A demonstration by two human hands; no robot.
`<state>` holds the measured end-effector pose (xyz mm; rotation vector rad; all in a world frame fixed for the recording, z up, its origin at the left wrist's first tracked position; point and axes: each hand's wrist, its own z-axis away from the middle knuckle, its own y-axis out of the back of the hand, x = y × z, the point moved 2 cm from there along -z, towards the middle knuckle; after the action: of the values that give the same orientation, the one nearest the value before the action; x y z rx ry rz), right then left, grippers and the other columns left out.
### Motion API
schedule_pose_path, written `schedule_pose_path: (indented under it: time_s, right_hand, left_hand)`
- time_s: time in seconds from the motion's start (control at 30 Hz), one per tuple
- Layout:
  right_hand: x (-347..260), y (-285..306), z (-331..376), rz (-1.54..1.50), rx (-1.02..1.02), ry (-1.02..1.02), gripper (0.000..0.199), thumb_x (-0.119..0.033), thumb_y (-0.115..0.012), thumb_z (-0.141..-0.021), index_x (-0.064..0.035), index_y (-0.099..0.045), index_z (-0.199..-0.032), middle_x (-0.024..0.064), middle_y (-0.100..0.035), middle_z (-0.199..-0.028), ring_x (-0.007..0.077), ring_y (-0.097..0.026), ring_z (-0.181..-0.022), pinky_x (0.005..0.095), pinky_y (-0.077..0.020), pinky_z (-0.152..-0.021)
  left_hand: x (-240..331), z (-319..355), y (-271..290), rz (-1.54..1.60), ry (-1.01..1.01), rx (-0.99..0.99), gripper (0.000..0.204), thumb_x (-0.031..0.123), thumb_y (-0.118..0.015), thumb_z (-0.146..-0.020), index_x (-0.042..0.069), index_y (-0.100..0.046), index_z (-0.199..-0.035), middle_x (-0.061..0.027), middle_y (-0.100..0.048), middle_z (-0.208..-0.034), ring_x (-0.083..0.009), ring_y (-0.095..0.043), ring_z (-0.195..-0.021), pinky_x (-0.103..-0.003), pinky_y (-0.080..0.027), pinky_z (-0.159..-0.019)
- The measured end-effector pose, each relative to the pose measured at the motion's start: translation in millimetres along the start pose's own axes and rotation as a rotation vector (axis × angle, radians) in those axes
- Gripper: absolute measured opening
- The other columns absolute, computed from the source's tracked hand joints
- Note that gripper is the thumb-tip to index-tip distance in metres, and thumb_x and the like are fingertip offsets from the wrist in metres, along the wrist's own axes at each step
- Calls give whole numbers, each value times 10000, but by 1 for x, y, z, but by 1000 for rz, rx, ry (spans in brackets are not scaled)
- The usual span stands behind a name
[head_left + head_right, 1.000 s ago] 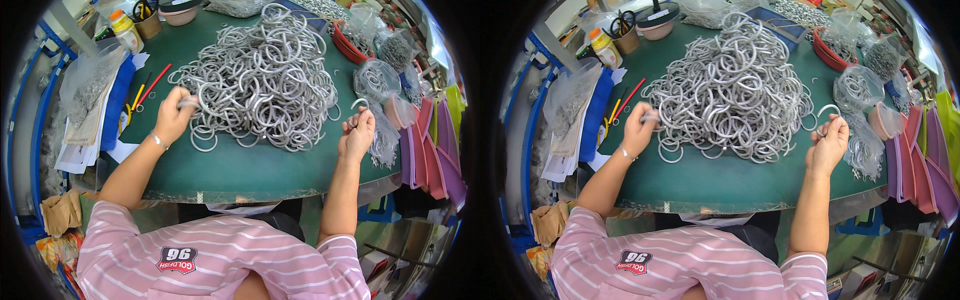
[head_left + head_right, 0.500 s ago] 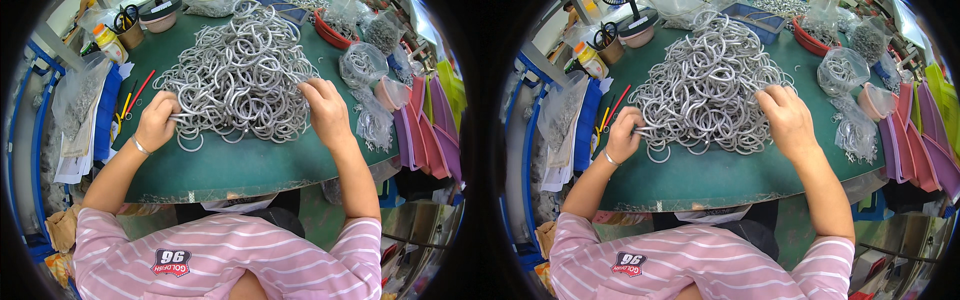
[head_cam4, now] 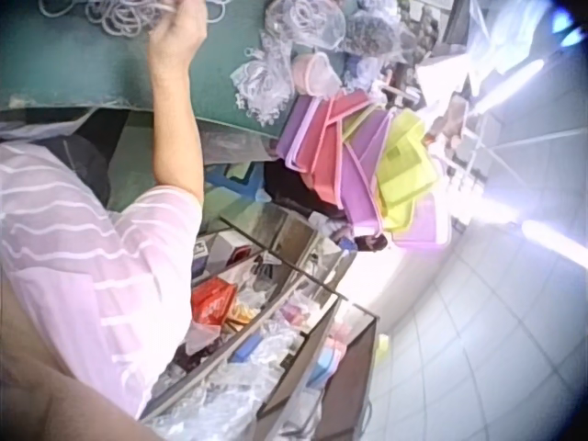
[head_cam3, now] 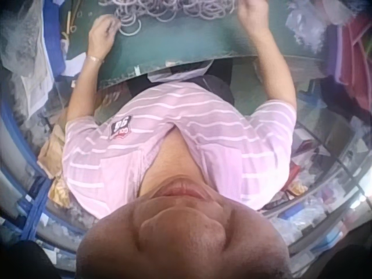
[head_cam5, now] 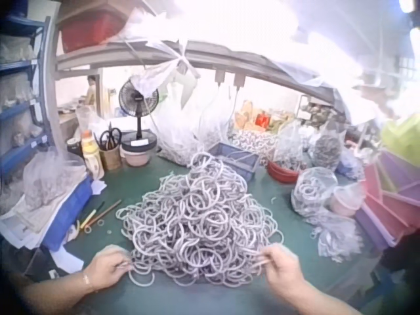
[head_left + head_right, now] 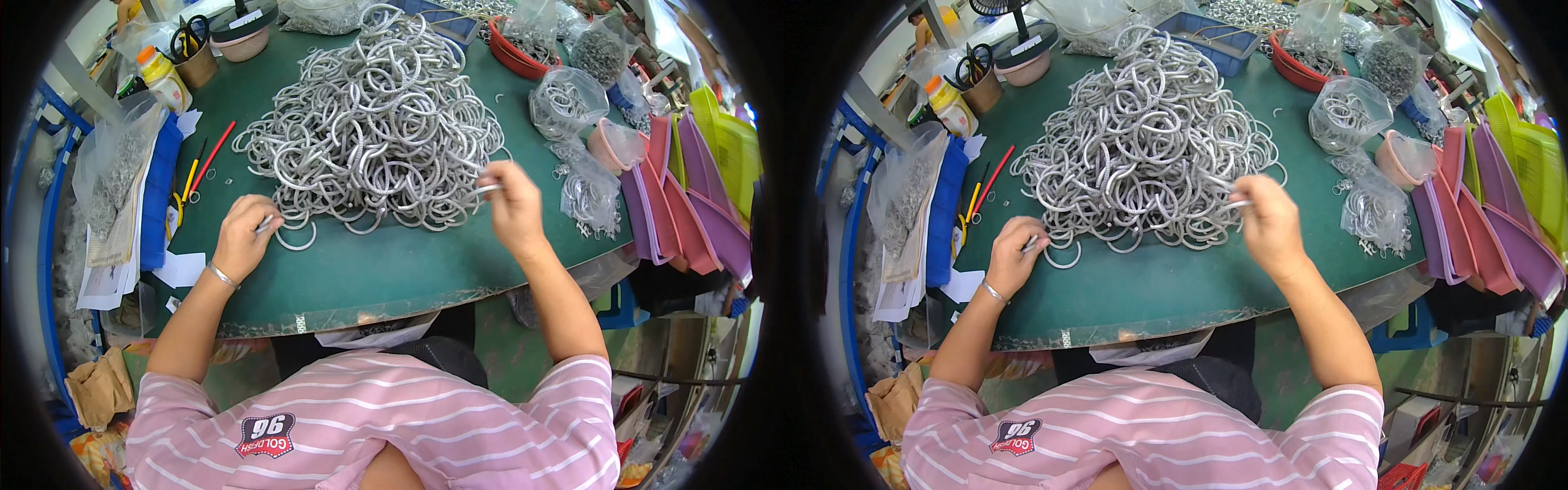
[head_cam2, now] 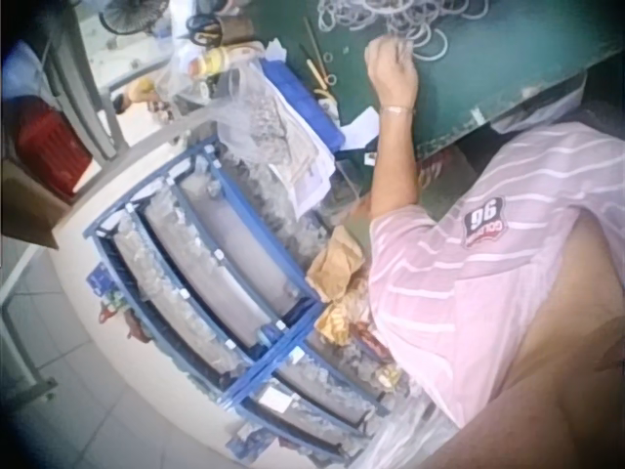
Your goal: The person sorts through a large pile of plastic hooks on a workbench, picking them up and placing them into a bag.
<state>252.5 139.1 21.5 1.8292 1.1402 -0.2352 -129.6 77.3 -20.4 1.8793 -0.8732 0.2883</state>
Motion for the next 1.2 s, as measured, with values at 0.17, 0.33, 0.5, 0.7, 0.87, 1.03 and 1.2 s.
schedule_pose_path:
  time_s: [0.17, 0.33, 0.5, 0.7, 0.87, 1.03, 1.2]
  right_hand:
    - [-25, 64, -34, -829, 644, -96, 53, -89, -508, -970, -72, -499, -1020, 79, -615, -831, 184, -608, -747, 324, -522, -661]
    - [-38, 16, -28, -972, 246, -253, 137, -54, -631, -895, -59, -495, -909, 56, -590, -736, 134, -596, -602, 251, -485, -536]
    - [-25, -16, -65, 56, -39, -409, 339, -286, -727, -846, -5, -574, -737, 55, -582, -648, 120, -529, -525, 305, -441, -494]
    - [-17, -13, -84, 209, -169, -50, 303, -273, -710, -847, 22, -683, -783, 115, -593, -635, 177, -550, -562, 342, -445, -549]
    - [-11, 2, -97, -137, -168, -634, 147, -139, -649, -815, -7, -711, -832, 153, -635, -681, 239, -566, -573, 357, -466, -594]
    - [-57, -4, -57, 207, 20, -43, 91, -43, -653, -757, -17, -714, -819, 130, -642, -786, 259, -620, -711, 332, -458, -606]
    - [0, -15, -64, -337, 260, -635, 114, -125, -691, -822, -13, -702, -808, 120, -588, -681, 264, -557, -627, 334, -448, -591]
  left_hand:
    - [9, -14, -1, 387, 410, 123, 177, 154, -669, -887, -19, -672, -851, -20, -593, -648, -61, -542, -568, -216, -433, -531]
    - [29, -7, -13, 411, 405, 157, 177, 167, -667, -893, -8, -661, -920, 0, -576, -628, -55, -513, -518, -223, -407, -477]
    - [30, 3, -21, 373, 411, 258, 217, 90, -682, -857, -1, -614, -1042, -15, -582, -732, -74, -543, -623, -220, -445, -580]
    - [8, 32, -22, 127, 464, 225, 242, -16, -694, -741, -3, -626, -973, -105, -581, -991, -232, -578, -926, -315, -491, -755]
    - [20, 35, -18, 102, 468, 74, 178, -18, -698, -742, 30, -656, -908, -97, -575, -974, -233, -579, -903, -310, -483, -771]
    - [25, 40, -11, 124, 466, 56, 176, 3, -704, -757, 30, -656, -924, -96, -574, -990, -230, -586, -901, -304, -483, -757]
    - [19, 36, -11, 228, 468, 121, 155, -7, -689, -781, 16, -645, -928, -94, -580, -1008, -214, -604, -898, -290, -516, -715]
